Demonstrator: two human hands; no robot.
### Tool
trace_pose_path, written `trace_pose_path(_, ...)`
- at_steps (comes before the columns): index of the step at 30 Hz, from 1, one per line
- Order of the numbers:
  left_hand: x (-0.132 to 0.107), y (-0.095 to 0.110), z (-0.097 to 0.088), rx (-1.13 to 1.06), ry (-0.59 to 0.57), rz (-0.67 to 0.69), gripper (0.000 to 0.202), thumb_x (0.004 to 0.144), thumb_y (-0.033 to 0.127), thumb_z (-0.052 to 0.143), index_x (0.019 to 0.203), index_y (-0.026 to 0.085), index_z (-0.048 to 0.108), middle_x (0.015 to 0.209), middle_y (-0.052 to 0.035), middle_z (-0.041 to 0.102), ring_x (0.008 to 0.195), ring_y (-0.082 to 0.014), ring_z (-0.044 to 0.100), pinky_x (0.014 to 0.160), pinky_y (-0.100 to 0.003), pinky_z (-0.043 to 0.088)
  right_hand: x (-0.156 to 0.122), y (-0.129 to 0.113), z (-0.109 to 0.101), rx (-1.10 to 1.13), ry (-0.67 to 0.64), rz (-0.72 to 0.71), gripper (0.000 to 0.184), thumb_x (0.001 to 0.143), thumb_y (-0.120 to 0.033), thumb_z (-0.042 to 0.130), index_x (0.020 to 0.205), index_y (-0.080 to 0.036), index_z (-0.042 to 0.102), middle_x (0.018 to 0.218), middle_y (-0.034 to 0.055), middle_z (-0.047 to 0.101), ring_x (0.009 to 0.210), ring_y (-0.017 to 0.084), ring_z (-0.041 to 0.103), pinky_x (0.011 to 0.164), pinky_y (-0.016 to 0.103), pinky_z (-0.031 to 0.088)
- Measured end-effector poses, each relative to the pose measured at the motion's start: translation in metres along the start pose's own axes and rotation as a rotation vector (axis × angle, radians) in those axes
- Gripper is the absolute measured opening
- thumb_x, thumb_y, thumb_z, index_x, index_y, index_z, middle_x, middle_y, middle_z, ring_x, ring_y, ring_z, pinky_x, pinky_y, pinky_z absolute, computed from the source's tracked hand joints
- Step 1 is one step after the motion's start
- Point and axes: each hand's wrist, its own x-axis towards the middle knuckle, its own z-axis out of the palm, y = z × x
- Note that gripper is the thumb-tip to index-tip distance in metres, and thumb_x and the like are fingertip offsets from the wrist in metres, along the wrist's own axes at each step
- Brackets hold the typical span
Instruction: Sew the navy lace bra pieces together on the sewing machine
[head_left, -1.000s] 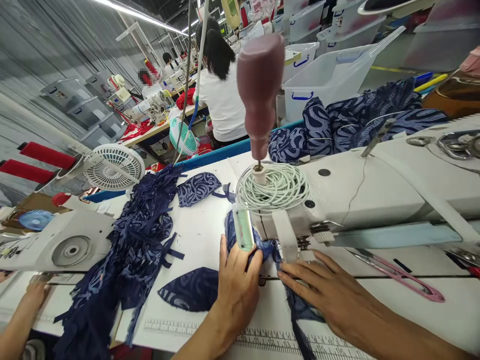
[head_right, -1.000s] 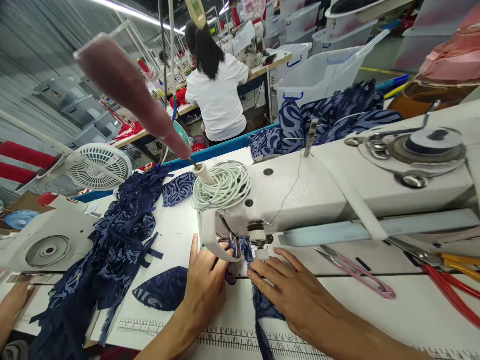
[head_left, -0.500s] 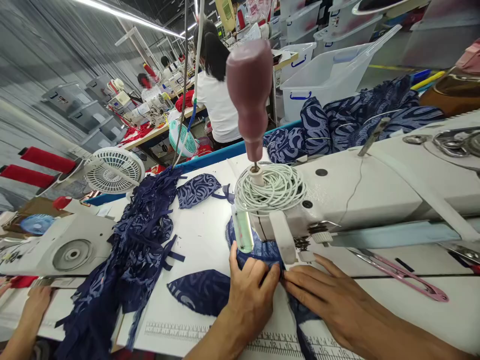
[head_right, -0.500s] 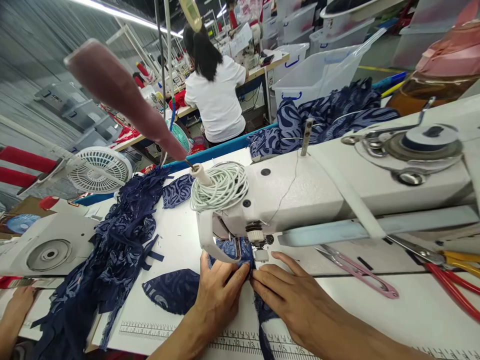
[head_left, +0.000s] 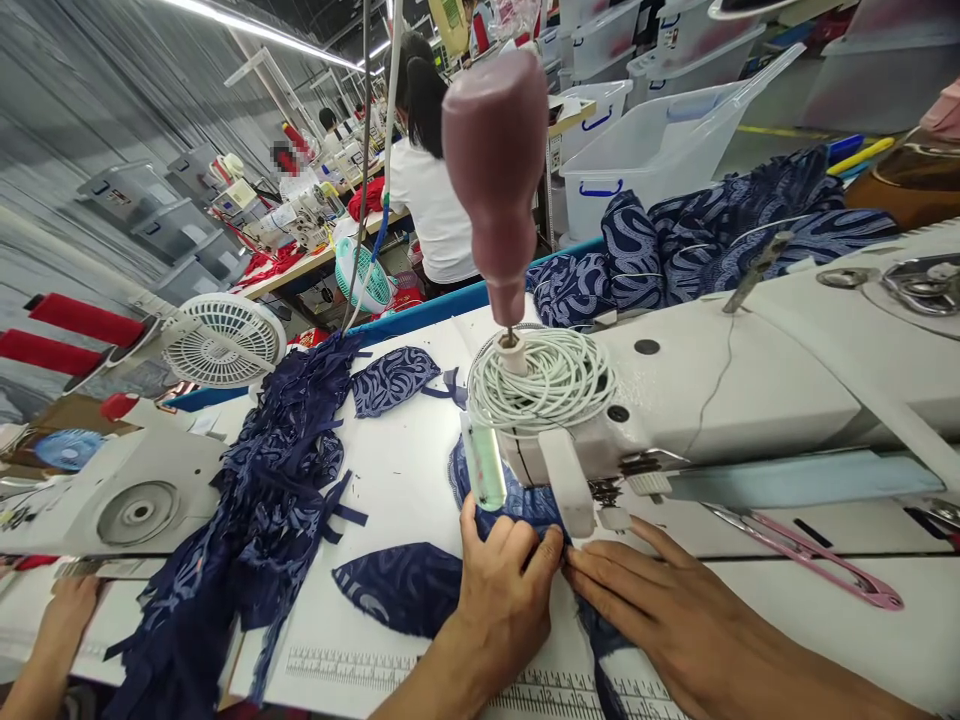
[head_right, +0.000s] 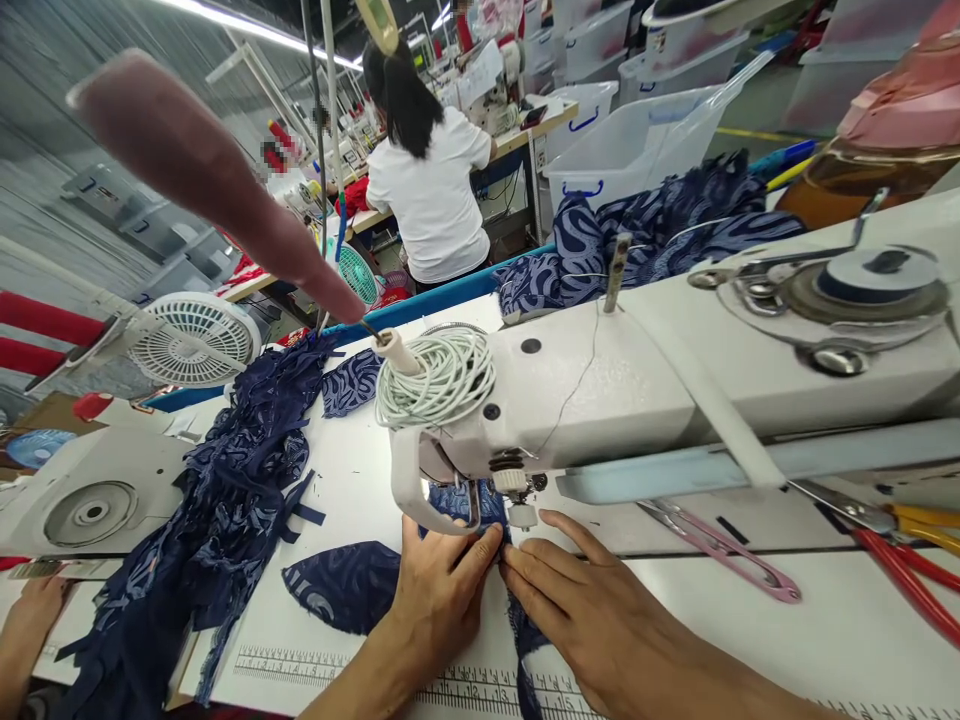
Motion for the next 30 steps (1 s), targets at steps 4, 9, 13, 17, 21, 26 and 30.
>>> trace_pose_path(4, 0.0, 0.002, 0.0, 0.055, 0.016, 0.047, 0.034, 0.092, 0.006, 0.047, 0.12, 0.011, 0.066, 0.115, -0.0135, 0.071, 0.118, -0.0282, 0.061, 0.106, -0.053, 0.04, 0.0, 0.002, 0.001, -0.02, 0.009, -0.02, 0.049, 0.072, -0.006, 0.048, 0.115, -0.015, 0.069, 0.11, 0.0039, 0.073, 0.109, 0.019, 0.059, 0.126, 0.041, 0.009)
trace_pose_path(9, 0.001, 0.003, 0.004, 0.031, 0.052, 0.038, 0.034, 0.094, 0.006, 0.047, 0.121, 0.012, 0.065, 0.119, -0.0089, 0.072, 0.122, -0.0246, 0.06, 0.107, -0.049, 0.044, 0.003, 0.002, 0.0, 0.017, 0.024, 0.012, 0.051, 0.07, -0.005, 0.047, 0.115, -0.017, 0.068, 0.108, 0.0017, 0.074, 0.108, 0.017, 0.06, 0.125, 0.04, 0.011)
trace_pose_path(13, 0.003, -0.001, 0.007, 0.04, 0.043, 0.02, 0.035, 0.092, 0.003, 0.046, 0.118, 0.015, 0.066, 0.117, -0.0089, 0.073, 0.116, -0.0239, 0.064, 0.1, -0.049, 0.052, -0.001, 0.004, 0.005, 0.047, 0.014, 0.015, 0.05, 0.074, -0.007, 0.049, 0.118, -0.02, 0.067, 0.113, 0.0011, 0.072, 0.106, 0.018, 0.06, 0.123, 0.042, 0.017)
trace_pose_path(17, 0.01, -0.012, 0.012, 0.095, -0.029, 0.04, 0.037, 0.092, 0.007, 0.048, 0.123, 0.019, 0.063, 0.112, -0.0101, 0.073, 0.108, -0.0254, 0.067, 0.102, -0.058, 0.051, -0.006, 0.008, 0.013, -0.001, -0.035, 0.075, 0.055, 0.075, -0.007, 0.05, 0.126, -0.02, 0.065, 0.119, 0.0032, 0.07, 0.105, 0.021, 0.059, 0.119, 0.044, 0.022)
trace_pose_path(21, 0.021, -0.02, 0.012, 0.121, -0.119, 0.03, 0.037, 0.087, 0.003, 0.05, 0.115, 0.023, 0.063, 0.097, -0.005, 0.072, 0.093, -0.0228, 0.069, 0.099, -0.058, 0.054, -0.007, 0.014, 0.02, -0.019, -0.031, 0.125, 0.062, 0.072, -0.005, 0.051, 0.13, -0.022, 0.062, 0.108, 0.0023, 0.072, 0.105, 0.024, 0.058, 0.107, 0.043, 0.033)
trace_pose_path(26, 0.028, -0.012, 0.002, 0.117, -0.029, -0.042, 0.037, 0.082, -0.001, 0.048, 0.108, 0.02, 0.064, 0.093, -0.0065, 0.07, 0.085, -0.0233, 0.067, 0.093, -0.058, 0.055, -0.004, 0.016, 0.024, 0.008, -0.055, 0.15, 0.063, 0.072, -0.003, 0.051, 0.131, -0.022, 0.061, 0.091, 0.0009, 0.071, 0.104, 0.024, 0.059, 0.099, 0.041, 0.035)
trace_pose_path(30, 0.026, -0.006, 0.0, 0.07, 0.013, -0.056, 0.034, 0.086, 0.0, 0.045, 0.108, 0.016, 0.064, 0.082, -0.0057, 0.067, 0.073, -0.02, 0.065, 0.083, -0.049, 0.059, -0.003, 0.013, 0.023, 0.02, -0.08, 0.156, 0.06, 0.076, -0.007, 0.054, 0.134, -0.021, 0.06, 0.094, 0.0004, 0.071, 0.107, 0.023, 0.059, 0.108, 0.042, 0.029)
